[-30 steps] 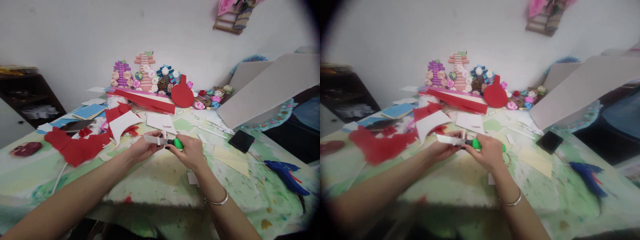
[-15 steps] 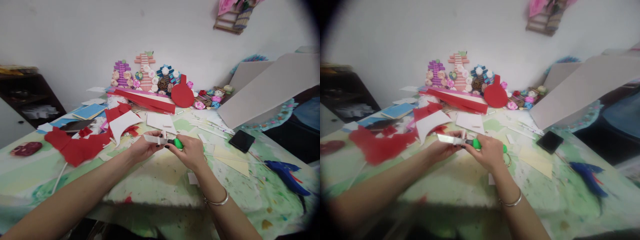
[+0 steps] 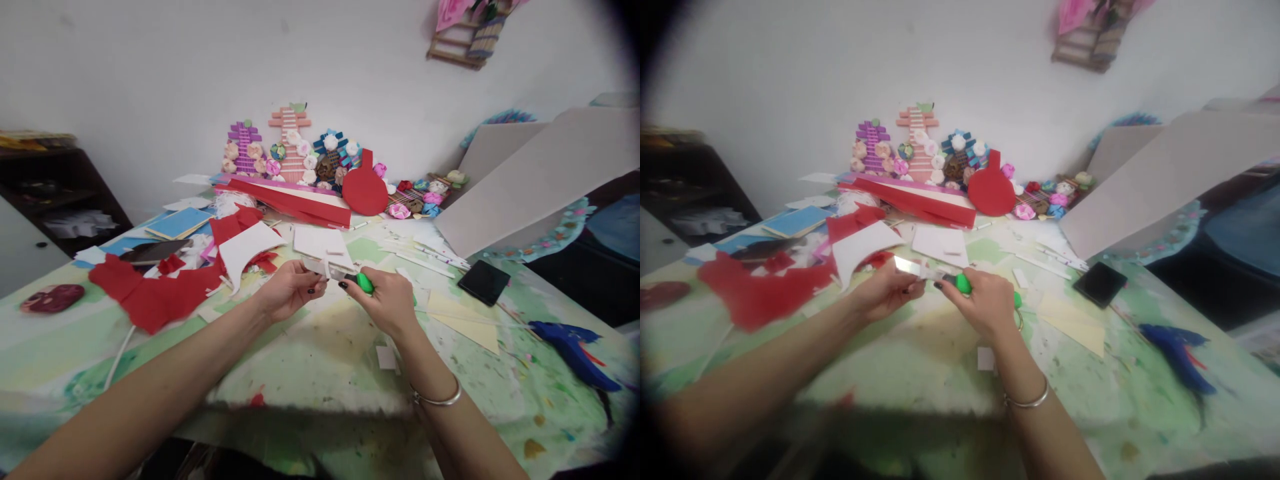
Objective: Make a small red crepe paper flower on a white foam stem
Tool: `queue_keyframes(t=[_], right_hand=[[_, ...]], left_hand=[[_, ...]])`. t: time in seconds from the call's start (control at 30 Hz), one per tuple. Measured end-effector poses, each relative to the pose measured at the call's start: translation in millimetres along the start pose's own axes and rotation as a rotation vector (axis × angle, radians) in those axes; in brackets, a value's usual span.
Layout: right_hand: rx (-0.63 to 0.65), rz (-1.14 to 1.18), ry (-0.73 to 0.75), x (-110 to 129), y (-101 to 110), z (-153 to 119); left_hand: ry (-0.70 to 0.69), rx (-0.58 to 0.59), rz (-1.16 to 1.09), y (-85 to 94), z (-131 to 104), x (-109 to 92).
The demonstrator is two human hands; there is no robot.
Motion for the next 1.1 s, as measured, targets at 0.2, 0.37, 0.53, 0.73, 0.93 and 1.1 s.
queue_keyframes(t=[0.2,0.37,0.53,0.73,0.93,1.1], right_hand=[[-0.003,0.030,0.014,2,0,-1],[0.035,0.040,0.065,8,-5,-1],[0.044,0.015,-0.125,-2,-6,3],[0.235,-0.109,-0.546,-32,-11,5],[0.343,-0.110,-0.612,-51,-20,5],[0.333,-0.111,-0.625,-56,-22,2]], left_hand=[[0.017,-0.073,0.040,1.1,1,-4],[0.040,-0.103,0.097,-0.8,1,-4],[0.025,-0.198,0.081,12.4,3,1],[-0.037,-0.442,0.132,42.8,7,3],[-0.044,-0.490,0.134,59.5,10,1],[-0.061,-0.411,0.130,62.7,14,1]])
Point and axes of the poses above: each hand's wrist, its own z-axis towards the middle knuckle, its own y-axis out of the back of the hand, x = y × z, the point moved 4 cm from there along z, towards the middle knuckle, and after that the axes turned 10 degrees about x, right-handed, at the moved point
